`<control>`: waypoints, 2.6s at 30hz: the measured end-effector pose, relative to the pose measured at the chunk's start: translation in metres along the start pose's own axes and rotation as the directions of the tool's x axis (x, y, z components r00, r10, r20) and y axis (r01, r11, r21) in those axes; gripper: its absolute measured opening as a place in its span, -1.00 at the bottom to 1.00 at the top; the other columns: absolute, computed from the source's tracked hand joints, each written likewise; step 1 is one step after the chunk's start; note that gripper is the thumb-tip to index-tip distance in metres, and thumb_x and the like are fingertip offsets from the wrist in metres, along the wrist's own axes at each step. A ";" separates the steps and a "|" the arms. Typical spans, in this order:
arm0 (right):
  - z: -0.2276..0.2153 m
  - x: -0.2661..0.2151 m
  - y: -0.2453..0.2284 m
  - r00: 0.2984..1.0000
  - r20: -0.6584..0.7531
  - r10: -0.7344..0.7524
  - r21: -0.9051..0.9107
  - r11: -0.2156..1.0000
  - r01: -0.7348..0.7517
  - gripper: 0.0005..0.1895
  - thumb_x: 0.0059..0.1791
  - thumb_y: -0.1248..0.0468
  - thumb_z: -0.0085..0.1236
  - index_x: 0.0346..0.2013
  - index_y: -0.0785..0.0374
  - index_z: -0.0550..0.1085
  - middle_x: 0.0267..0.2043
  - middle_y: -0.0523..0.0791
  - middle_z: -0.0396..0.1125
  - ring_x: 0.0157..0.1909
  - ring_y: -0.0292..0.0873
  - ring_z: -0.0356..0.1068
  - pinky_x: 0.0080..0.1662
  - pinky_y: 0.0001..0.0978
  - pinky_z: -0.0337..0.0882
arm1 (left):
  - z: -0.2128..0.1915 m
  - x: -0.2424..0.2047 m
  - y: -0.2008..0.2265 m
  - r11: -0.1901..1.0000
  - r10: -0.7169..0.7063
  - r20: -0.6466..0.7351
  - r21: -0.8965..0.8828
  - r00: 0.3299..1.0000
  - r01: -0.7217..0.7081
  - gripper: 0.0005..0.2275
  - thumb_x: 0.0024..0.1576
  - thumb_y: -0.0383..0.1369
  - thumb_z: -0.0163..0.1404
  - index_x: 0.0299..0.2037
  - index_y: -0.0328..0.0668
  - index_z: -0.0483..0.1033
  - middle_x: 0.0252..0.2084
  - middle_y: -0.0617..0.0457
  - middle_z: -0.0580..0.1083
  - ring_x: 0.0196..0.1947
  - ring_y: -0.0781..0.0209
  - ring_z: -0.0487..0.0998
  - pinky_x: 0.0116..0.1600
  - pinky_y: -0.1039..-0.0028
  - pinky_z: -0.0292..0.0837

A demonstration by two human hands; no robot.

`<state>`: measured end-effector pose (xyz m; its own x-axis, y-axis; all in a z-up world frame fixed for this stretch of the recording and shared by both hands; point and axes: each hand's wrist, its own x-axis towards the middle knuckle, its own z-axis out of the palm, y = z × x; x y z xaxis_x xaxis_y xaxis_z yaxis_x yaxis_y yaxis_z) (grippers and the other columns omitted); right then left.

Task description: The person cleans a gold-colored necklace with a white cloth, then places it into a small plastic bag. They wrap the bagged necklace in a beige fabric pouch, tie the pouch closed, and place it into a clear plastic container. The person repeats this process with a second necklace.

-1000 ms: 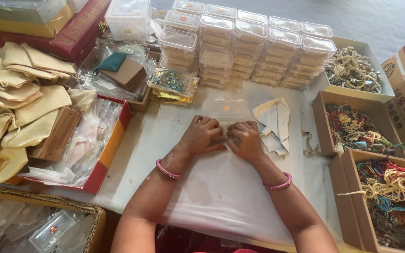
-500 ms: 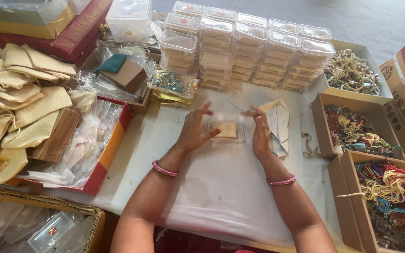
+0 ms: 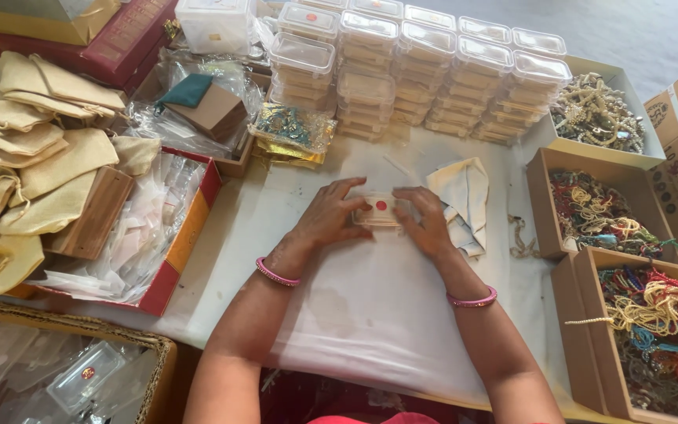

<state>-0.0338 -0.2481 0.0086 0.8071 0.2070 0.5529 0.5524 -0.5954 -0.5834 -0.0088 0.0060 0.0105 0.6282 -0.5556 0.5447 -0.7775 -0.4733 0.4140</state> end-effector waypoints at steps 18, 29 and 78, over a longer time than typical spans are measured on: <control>-0.005 0.001 -0.009 0.958 0.253 -0.132 -0.154 0.972 0.175 -0.32 -0.19 0.15 0.45 0.19 0.25 0.45 0.38 0.10 0.24 0.41 0.16 0.17 0.34 -0.02 0.20 | 0.002 -0.001 0.010 0.998 -0.065 0.095 -0.022 0.993 0.067 -0.03 -0.20 0.10 0.34 0.42 -0.01 0.13 0.42 -0.24 0.16 0.40 -0.25 0.19 0.38 0.00 0.13; -0.022 0.113 -0.015 0.970 -0.136 -0.201 -0.443 0.888 0.122 -0.44 -0.21 0.08 0.47 0.00 0.11 0.48 0.27 -0.05 0.38 0.35 0.05 0.26 0.32 -0.03 0.16 | 0.024 0.004 -0.011 0.997 -0.081 -0.135 -0.003 0.988 0.081 -0.36 0.09 0.00 0.19 0.30 -0.11 0.28 0.23 -0.21 0.30 0.14 -0.18 0.42 0.13 0.13 0.40; -0.334 -0.046 0.102 0.472 -0.165 0.866 -0.837 0.130 -0.532 -0.41 -0.06 -0.07 0.33 0.25 -0.12 0.45 0.21 -0.23 0.43 0.21 -0.17 0.40 0.23 -0.19 0.39 | 0.011 0.005 -0.003 0.970 -0.235 0.080 0.077 0.969 0.230 -0.82 0.07 -0.22 0.17 -0.20 -0.06 0.63 -0.17 0.05 0.50 -0.18 -0.03 0.59 -0.11 0.20 0.51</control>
<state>-0.0837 -0.5780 0.1224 0.8249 -0.5462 -0.1459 -0.5318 -0.8372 0.1273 -0.0035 -0.0026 0.0041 0.7938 -0.4810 0.3721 -0.6081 -0.6393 0.4707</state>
